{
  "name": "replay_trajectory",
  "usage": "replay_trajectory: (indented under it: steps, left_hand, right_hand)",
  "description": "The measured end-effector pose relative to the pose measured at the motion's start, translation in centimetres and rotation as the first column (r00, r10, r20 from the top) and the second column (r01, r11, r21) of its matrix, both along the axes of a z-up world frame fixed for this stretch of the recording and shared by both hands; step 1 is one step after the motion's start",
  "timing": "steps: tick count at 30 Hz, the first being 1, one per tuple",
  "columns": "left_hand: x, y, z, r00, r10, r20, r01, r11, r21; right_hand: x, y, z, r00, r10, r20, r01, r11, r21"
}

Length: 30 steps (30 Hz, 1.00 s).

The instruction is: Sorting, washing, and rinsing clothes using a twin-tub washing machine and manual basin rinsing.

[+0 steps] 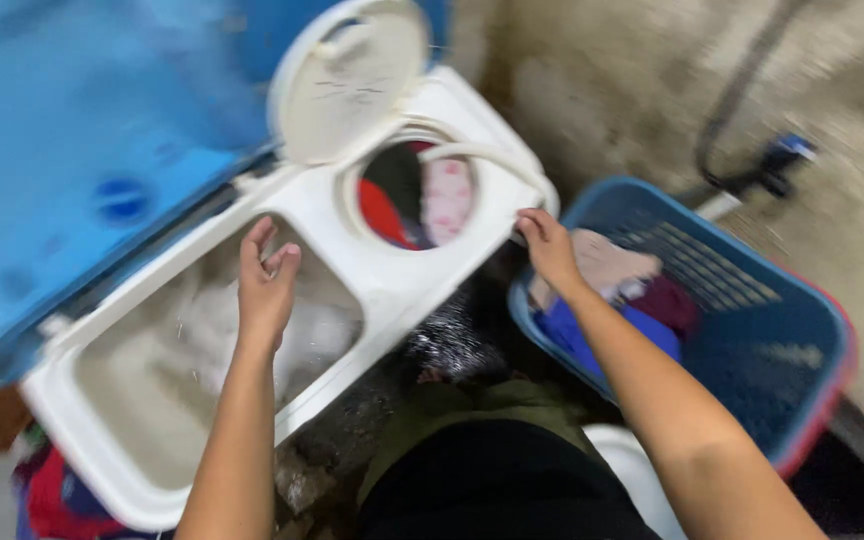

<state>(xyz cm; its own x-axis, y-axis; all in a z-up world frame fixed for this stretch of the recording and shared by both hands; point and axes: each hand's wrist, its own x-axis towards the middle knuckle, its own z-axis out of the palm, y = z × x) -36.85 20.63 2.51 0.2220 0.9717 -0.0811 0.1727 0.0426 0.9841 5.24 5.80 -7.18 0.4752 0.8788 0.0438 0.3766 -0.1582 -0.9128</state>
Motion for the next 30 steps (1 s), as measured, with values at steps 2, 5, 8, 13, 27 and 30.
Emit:
replay_trajectory:
  steps: [2,5,8,13,27,30]
  left_hand:
    - [4.6,-0.1,-1.0,0.99,-0.135,0.036,0.134,0.991,0.027]
    - [11.9,-1.7,-1.7,0.936,-0.347,0.057,0.344,0.937,0.055]
    - [18.6,-4.7,-1.9,0.841,-0.537,0.064,0.535,0.844,0.044]
    - [26.7,-10.4,-2.2,0.695,-0.716,0.069,0.713,0.673,-0.195]
    - [33.3,-16.6,-5.2,0.554,-0.816,-0.166,0.769,0.578,-0.272]
    - [32.3,-17.3,-6.3,0.58,-0.793,-0.186,0.741,0.609,-0.284]
  right_hand:
    - [5.8,-5.9,-3.3,0.978,-0.109,0.18,0.11,0.994,0.005]
    - [11.4,-15.7,-7.1,0.861,-0.249,0.443,0.338,0.931,-0.135]
    - [14.0,-23.5,-8.8,0.768,-0.28,0.575,0.547,0.754,-0.363]
    - [14.8,-29.8,-10.4,0.753,-0.311,0.58,0.646,0.515,-0.563]
    - [19.4,-20.4,-20.5,0.826,-0.305,0.475,0.484,0.816,-0.317]
    - [19.2,-18.5,-20.1,0.86,-0.246,0.446,0.435,0.811,-0.391]
